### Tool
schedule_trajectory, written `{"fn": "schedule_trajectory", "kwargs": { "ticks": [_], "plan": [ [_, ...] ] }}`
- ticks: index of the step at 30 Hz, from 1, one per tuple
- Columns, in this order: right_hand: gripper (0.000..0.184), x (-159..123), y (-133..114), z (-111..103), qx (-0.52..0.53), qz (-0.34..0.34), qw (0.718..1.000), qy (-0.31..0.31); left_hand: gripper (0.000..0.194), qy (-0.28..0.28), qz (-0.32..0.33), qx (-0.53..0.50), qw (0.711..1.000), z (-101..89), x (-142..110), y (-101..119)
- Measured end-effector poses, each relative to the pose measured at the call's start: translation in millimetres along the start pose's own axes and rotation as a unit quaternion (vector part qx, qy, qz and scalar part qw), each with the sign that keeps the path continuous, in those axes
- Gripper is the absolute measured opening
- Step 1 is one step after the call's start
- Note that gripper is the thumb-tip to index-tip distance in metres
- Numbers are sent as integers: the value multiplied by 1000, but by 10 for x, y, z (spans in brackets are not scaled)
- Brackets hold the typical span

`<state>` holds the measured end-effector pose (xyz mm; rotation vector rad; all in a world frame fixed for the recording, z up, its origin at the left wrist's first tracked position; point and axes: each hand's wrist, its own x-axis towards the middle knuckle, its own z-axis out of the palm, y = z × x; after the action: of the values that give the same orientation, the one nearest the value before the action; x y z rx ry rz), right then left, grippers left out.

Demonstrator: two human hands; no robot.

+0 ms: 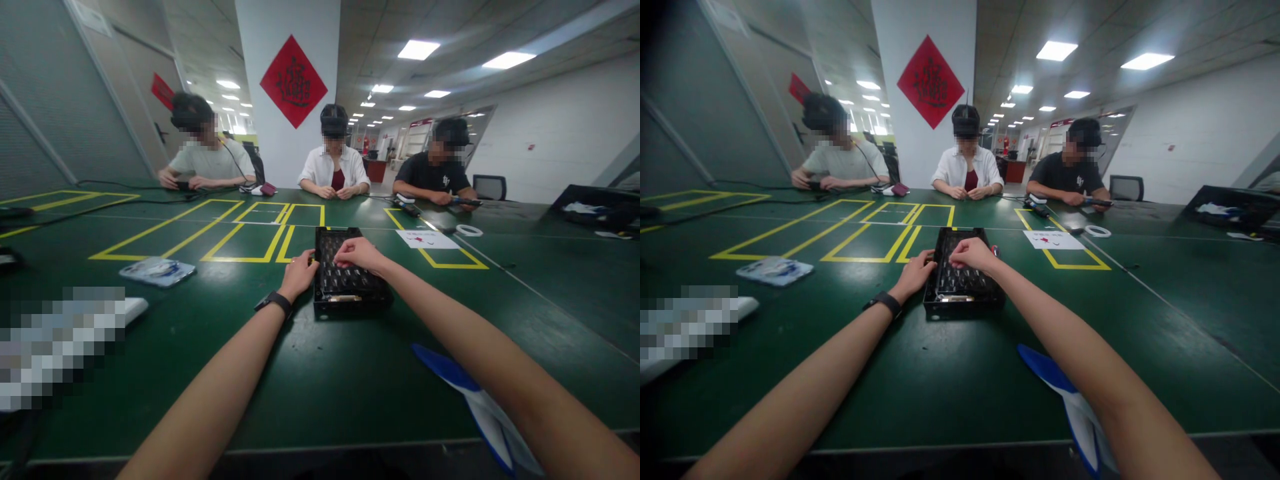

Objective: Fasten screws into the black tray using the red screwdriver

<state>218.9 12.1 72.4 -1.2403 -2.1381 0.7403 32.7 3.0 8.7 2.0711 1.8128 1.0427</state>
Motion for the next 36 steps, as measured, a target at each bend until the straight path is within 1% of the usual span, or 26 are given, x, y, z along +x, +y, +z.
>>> {"fn": "schedule_trajectory", "kwargs": {
  "ticks": [2,3,4,7,11,14,17,25,27,31,36],
  "plan": [
    [21,-179,-38,-33,121,3,992,-42,43,-3,-3,4,1000,-4,1,7],
    [24,-260,-41,-48,153,3,987,-54,43,-3,-2,4,1000,-4,2,7],
    [26,-328,-33,-63,162,1,985,-59,43,-2,0,3,1000,-3,4,4],
    [27,-445,48,-97,147,0,987,-71,43,-1,5,-2,1000,7,11,-15],
    [22,-458,193,-129,153,23,982,-105,43,-4,7,-11,1000,22,20,-41],
    [20,-458,245,-146,140,28,981,-128,43,-4,6,-12,1000,25,23,-44],
    [20,-476,244,-154,126,18,981,-148,44,-4,5,-15,1000,22,22,-39],
    [22,-493,199,-171,133,-4,970,-204,45,-6,6,-12,1000,22,18,-37],
    [23,-494,184,-180,114,-13,970,-213,45,-7,6,-9,1000,23,19,-35],
    [27,-500,149,-199,49,-27,976,-210,45,-8,3,-5,1000,22,19,-29],
    [31,-490,133,-214,1,-15,974,-227,45,-11,1,-9,1000,18,18,-23]
  ]
}}
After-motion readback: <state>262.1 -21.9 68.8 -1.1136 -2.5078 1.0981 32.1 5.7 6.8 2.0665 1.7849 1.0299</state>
